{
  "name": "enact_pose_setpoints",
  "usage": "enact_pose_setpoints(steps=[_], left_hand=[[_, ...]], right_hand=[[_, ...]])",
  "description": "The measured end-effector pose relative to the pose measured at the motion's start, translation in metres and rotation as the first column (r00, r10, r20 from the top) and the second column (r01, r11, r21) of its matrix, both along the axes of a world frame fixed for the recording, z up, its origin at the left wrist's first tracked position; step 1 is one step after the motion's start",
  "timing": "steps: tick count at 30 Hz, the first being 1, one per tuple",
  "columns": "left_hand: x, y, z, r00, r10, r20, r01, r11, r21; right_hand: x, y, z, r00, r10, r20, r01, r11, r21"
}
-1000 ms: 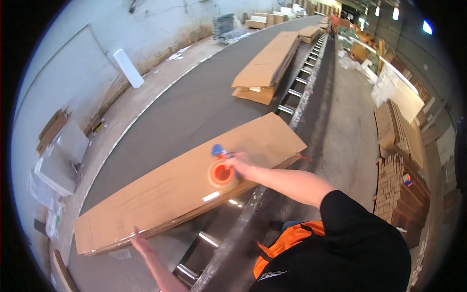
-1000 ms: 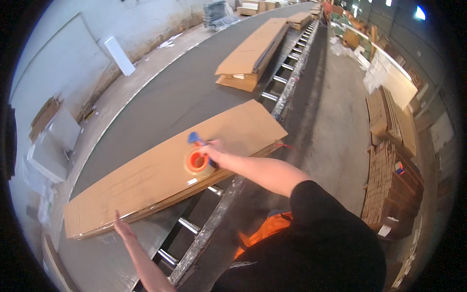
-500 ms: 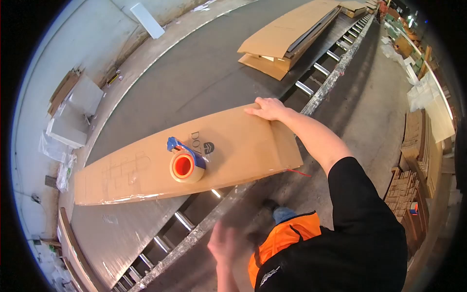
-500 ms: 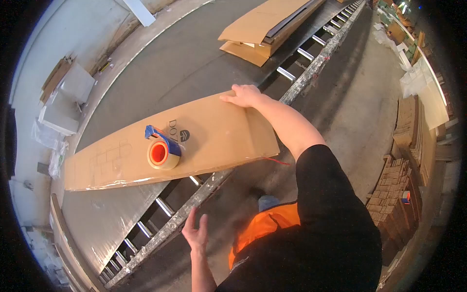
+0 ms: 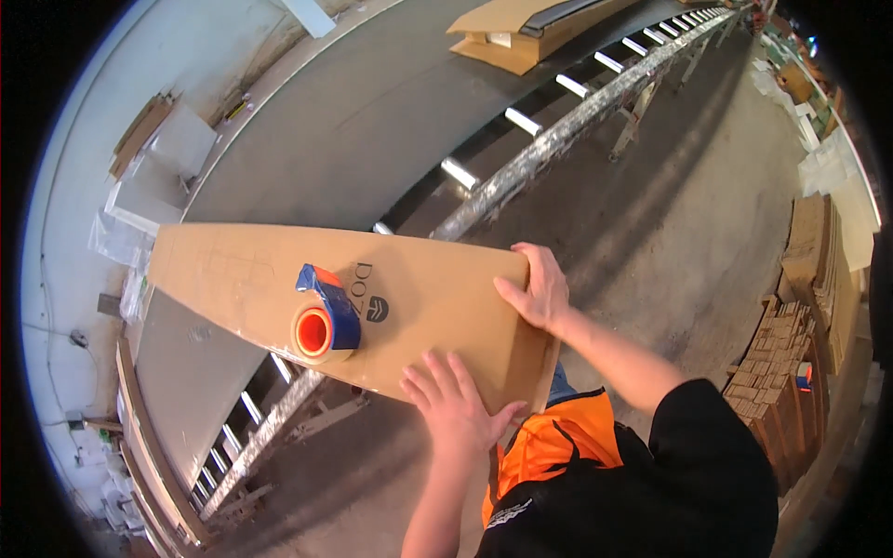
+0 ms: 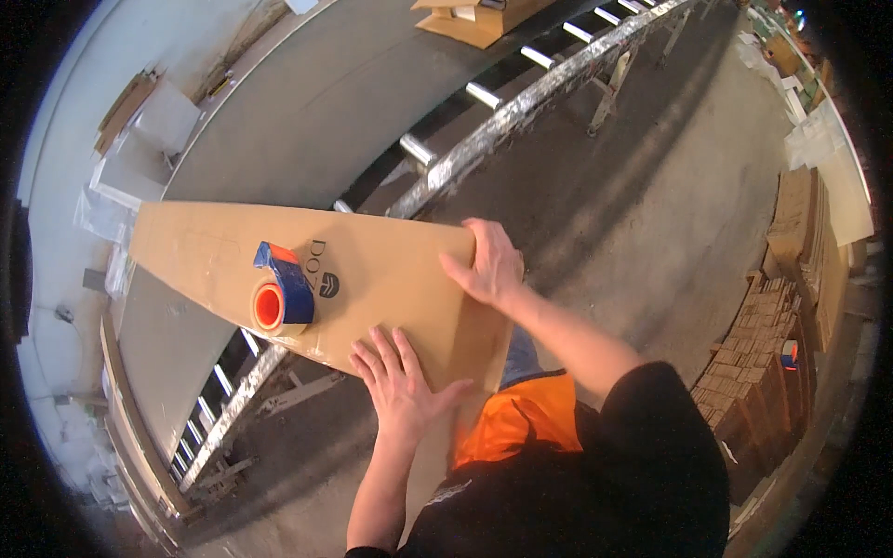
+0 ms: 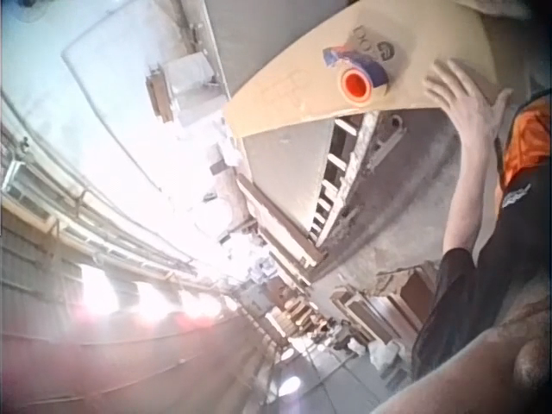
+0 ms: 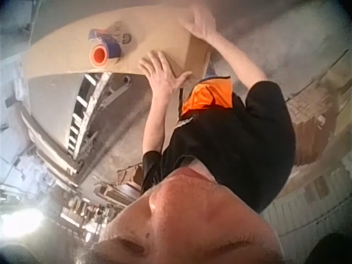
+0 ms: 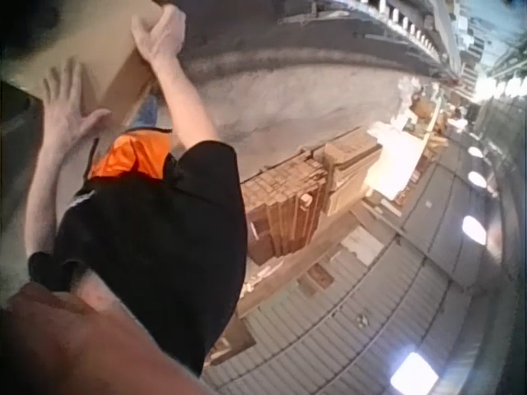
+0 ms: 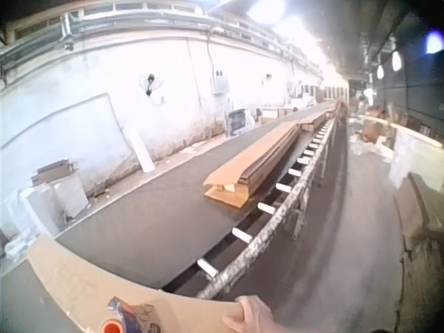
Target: The person packs and seals cardboard boxes by folding the flaps and applying tape with a tape dispenser.
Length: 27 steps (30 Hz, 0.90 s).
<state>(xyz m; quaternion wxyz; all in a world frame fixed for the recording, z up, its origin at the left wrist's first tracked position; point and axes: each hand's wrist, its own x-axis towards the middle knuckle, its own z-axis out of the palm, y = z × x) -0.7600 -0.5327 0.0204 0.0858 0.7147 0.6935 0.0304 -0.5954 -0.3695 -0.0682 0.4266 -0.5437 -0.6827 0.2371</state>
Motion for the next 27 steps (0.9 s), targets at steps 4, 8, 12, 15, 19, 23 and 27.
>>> enact_pose_setpoints(steps=[4,8,12,15,19,23,27], left_hand=[[0.010,-0.063,-0.014,0.967,0.023,-0.253,-0.027,1.000,-0.010],[0.015,-0.069,-0.024,0.950,0.098,-0.295,-0.095,0.995,0.025],[-0.001,-0.082,-0.023,0.945,0.124,-0.303,-0.123,0.992,0.021],[0.017,-0.073,-0.025,0.948,0.090,-0.304,-0.086,0.996,0.028],[0.001,-0.078,-0.022,0.932,0.070,-0.355,-0.050,0.997,0.065],[-0.024,-0.060,-0.003,0.978,0.022,-0.209,-0.051,0.990,-0.134],[-0.001,0.013,-0.005,0.971,0.178,-0.162,-0.185,0.982,-0.029]], right_hand=[[-0.038,-0.065,-0.048,0.776,-0.022,-0.631,0.105,0.990,0.095],[-0.042,-0.073,-0.047,0.837,-0.088,-0.541,0.121,0.992,0.025],[-0.003,-0.094,-0.028,0.968,-0.117,-0.223,0.150,0.978,0.142],[0.056,-0.123,-0.125,0.322,-0.539,-0.778,0.121,0.839,-0.531],[-0.039,-0.121,-0.106,-0.118,-0.522,-0.844,-0.390,0.806,-0.444],[-0.064,-0.079,-0.007,-0.124,-0.725,-0.678,-0.661,0.570,-0.488],[-0.087,-0.050,-0.015,0.084,-0.796,-0.600,-0.333,0.544,-0.770]])
